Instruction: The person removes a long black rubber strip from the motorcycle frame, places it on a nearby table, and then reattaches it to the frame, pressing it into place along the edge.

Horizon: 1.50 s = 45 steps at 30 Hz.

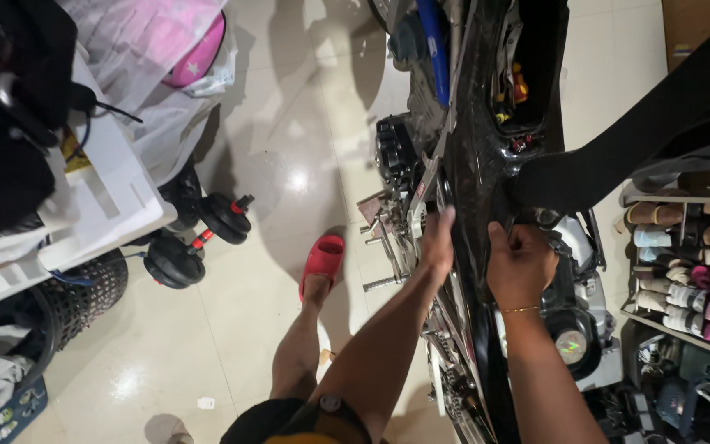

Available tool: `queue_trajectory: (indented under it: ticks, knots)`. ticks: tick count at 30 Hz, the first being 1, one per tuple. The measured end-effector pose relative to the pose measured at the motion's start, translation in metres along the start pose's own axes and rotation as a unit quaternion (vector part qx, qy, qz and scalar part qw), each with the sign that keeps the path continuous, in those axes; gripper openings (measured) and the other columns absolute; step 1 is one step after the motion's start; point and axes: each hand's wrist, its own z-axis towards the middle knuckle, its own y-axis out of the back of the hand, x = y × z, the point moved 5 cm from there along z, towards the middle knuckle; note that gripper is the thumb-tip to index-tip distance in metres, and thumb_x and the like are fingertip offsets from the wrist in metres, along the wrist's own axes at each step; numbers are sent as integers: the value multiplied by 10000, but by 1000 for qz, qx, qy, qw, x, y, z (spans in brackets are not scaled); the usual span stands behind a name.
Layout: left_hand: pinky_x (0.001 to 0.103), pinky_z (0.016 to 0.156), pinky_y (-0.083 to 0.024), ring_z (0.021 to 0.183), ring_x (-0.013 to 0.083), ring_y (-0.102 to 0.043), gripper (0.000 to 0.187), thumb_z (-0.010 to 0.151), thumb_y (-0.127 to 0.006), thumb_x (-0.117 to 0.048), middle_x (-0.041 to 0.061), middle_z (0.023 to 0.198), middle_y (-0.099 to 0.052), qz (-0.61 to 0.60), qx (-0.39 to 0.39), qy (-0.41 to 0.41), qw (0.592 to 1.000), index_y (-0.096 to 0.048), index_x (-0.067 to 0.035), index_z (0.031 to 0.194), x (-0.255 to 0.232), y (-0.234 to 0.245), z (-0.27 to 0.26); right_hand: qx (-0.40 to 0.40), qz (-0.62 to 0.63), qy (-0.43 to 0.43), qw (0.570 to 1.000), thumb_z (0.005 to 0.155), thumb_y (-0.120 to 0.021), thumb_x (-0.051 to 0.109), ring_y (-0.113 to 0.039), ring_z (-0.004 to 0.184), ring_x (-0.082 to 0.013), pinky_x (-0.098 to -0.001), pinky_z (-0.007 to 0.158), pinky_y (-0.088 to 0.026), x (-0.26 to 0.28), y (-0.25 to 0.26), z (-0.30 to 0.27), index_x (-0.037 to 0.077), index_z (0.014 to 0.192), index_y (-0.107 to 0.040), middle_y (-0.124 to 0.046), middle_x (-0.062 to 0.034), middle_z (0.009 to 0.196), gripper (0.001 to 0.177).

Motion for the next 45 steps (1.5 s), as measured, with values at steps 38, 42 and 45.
queue_trajectory:
  ticks: [38,42,45]
  knots:
    - [369,1260,-153,1560,251,-242,923,981,-372,-718,123,1673,-304,-6,23,-29,999,-308,-16,1577,1,9,34,39,-67,27,997,903,-826,336,-563,595,-371,-464,583,-412,-11,2,-7,41,667,-568,-565,-157,650,457]
    - [406,1192,-312,1462,263,-395,874,906,-595,-603,141,1591,-415,-106,63,62,990,-342,-62,1544,0,16,30,40,-68,39,996,890,-811,339,-611,626,-384,-480,599,-458,-2,-2,8,44,662,-595,-610,-163,682,431]
    - [454,1068,-368,1303,301,-478,817,914,-703,-511,196,1455,-515,-86,109,100,985,-427,-18,1504,-1,20,4,29,-57,48,997,889,-798,331,-646,646,-378,-476,614,-498,5,8,7,61,717,-642,-647,-138,712,356]
